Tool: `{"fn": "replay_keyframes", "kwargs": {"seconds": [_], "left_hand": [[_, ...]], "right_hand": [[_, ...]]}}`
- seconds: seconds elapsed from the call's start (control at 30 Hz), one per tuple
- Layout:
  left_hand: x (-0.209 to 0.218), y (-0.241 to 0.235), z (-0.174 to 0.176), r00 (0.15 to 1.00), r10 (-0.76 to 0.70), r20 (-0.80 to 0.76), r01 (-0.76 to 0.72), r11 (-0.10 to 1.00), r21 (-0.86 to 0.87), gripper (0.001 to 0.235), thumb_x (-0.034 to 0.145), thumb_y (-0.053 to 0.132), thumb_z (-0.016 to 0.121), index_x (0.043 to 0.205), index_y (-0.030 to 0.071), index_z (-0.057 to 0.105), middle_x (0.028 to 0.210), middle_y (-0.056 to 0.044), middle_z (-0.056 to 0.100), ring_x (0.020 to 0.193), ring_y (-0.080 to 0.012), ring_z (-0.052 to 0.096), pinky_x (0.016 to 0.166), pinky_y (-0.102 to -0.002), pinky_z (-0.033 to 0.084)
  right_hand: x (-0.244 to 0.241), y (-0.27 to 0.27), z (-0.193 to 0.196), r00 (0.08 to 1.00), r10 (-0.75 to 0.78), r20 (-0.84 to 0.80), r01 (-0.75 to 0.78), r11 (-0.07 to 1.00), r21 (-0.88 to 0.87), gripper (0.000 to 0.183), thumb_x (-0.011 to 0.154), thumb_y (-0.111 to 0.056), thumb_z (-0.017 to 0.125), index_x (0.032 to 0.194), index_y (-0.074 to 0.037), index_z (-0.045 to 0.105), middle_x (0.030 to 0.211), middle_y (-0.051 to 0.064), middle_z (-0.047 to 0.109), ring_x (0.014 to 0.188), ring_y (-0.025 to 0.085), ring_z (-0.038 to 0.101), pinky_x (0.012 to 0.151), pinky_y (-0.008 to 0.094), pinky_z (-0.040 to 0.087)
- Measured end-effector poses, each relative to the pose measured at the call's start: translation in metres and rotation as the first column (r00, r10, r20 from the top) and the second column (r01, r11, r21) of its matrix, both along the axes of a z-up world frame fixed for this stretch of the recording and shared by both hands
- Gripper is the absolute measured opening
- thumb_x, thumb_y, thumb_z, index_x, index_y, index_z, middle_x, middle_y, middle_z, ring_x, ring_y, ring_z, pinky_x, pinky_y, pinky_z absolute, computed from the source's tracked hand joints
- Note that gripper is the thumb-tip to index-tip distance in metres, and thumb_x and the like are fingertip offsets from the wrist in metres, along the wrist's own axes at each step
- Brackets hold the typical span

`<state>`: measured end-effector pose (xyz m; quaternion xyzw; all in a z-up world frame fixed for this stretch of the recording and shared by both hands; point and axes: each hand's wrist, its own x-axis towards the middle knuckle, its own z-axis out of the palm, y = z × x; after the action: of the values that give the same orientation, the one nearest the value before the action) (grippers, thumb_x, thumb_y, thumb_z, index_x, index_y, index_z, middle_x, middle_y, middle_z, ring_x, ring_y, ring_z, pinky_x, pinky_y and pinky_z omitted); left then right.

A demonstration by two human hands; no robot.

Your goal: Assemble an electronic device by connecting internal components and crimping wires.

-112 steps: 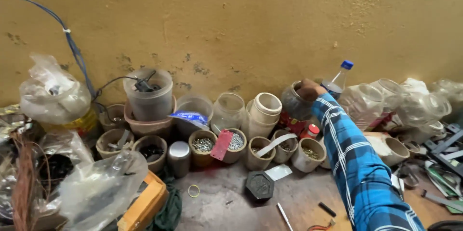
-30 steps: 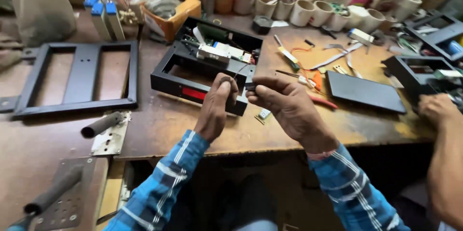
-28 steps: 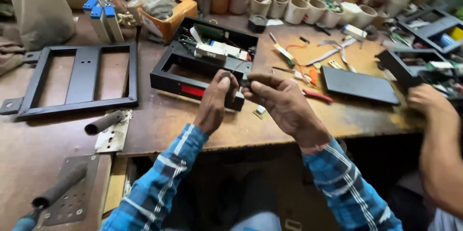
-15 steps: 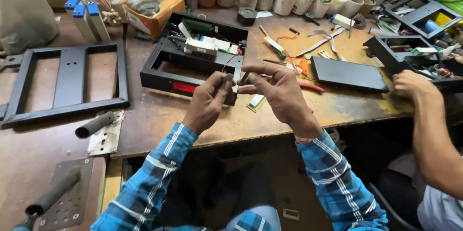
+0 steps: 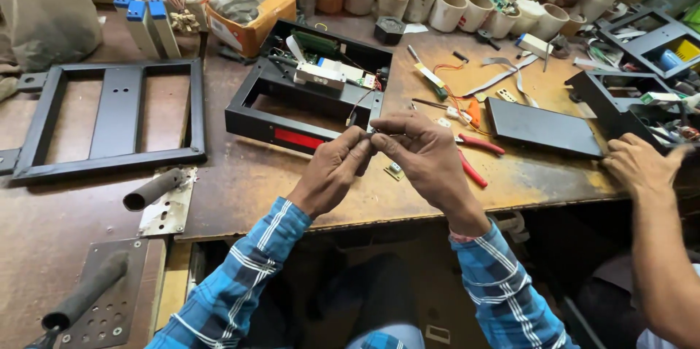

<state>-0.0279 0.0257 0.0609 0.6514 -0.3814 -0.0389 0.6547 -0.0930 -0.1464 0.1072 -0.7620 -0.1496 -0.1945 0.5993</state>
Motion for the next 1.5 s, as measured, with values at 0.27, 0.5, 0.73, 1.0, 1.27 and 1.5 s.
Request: {"fn": "replay_keyframes", "kwargs": {"seconds": [0.27,0.5,0.73,1.0,1.27,1.5], "left_hand": [[0.004,0.004,-0.006,0.997,-0.058,0.042,0.057,0.998,0.037,0.022,0.109,0.023,0.049,0.102,0.004,0.059,0.072,0.000,0.052,0.068,-0.0082,0.049,0.062,-0.026,0.045],[0.015,0.008,-0.025,0.969,-0.248,0.010,0.248,0.966,-0.074,0.016,0.107,0.015,0.054,0.113,0.002,0.060,0.083,0.001,0.056,0.079,-0.0072,0.054,0.073,-0.025,0.049],[0.024,0.012,-0.022,0.964,-0.266,-0.026,0.265,0.964,-0.015,0.015,0.107,0.016,0.057,0.109,0.002,0.061,0.079,0.002,0.053,0.074,-0.0068,0.051,0.067,-0.024,0.047],[0.029,0.017,-0.008,0.932,-0.330,-0.152,0.331,0.944,-0.020,0.022,0.108,0.022,0.054,0.096,0.006,0.063,0.077,0.006,0.050,0.067,-0.0049,0.040,0.060,-0.022,0.037],[0.034,0.023,-0.014,0.925,-0.342,-0.166,0.350,0.936,0.026,0.023,0.109,0.025,0.055,0.100,0.006,0.065,0.078,0.006,0.048,0.070,-0.0054,0.041,0.062,-0.022,0.037],[0.029,0.015,-0.032,0.945,-0.306,-0.118,0.303,0.952,-0.042,0.020,0.105,0.017,0.057,0.118,0.003,0.065,0.098,0.000,0.065,0.093,-0.0086,0.061,0.084,-0.026,0.054]], "right_hand": [[-0.011,0.007,0.010,0.985,-0.092,0.149,0.127,0.962,-0.242,0.026,0.091,-0.003,0.078,0.117,0.001,0.074,0.113,0.005,0.067,0.096,0.011,0.067,0.082,0.025,0.057],[-0.016,0.013,0.002,0.952,-0.126,0.278,0.216,0.921,-0.324,0.030,0.087,-0.007,0.083,0.115,-0.002,0.075,0.109,0.006,0.071,0.088,0.011,0.066,0.076,0.025,0.056],[-0.013,0.015,-0.003,0.989,-0.009,0.151,0.028,0.992,-0.121,0.033,0.093,-0.002,0.077,0.124,0.001,0.070,0.112,0.005,0.064,0.098,0.010,0.068,0.085,0.023,0.062],[-0.012,0.013,-0.002,0.998,0.057,-0.014,-0.057,0.998,-0.027,0.035,0.094,0.001,0.072,0.129,0.004,0.068,0.119,0.010,0.065,0.089,0.012,0.069,0.077,0.024,0.059],[-0.011,0.012,-0.014,0.997,0.071,0.017,-0.071,0.997,0.015,0.032,0.098,0.003,0.067,0.130,0.005,0.066,0.120,0.012,0.066,0.094,0.015,0.070,0.082,0.026,0.061],[-0.021,0.016,-0.002,0.992,-0.034,0.125,0.063,0.969,-0.238,0.031,0.096,0.003,0.070,0.127,0.004,0.069,0.119,0.011,0.068,0.095,0.015,0.074,0.080,0.024,0.065]]}}
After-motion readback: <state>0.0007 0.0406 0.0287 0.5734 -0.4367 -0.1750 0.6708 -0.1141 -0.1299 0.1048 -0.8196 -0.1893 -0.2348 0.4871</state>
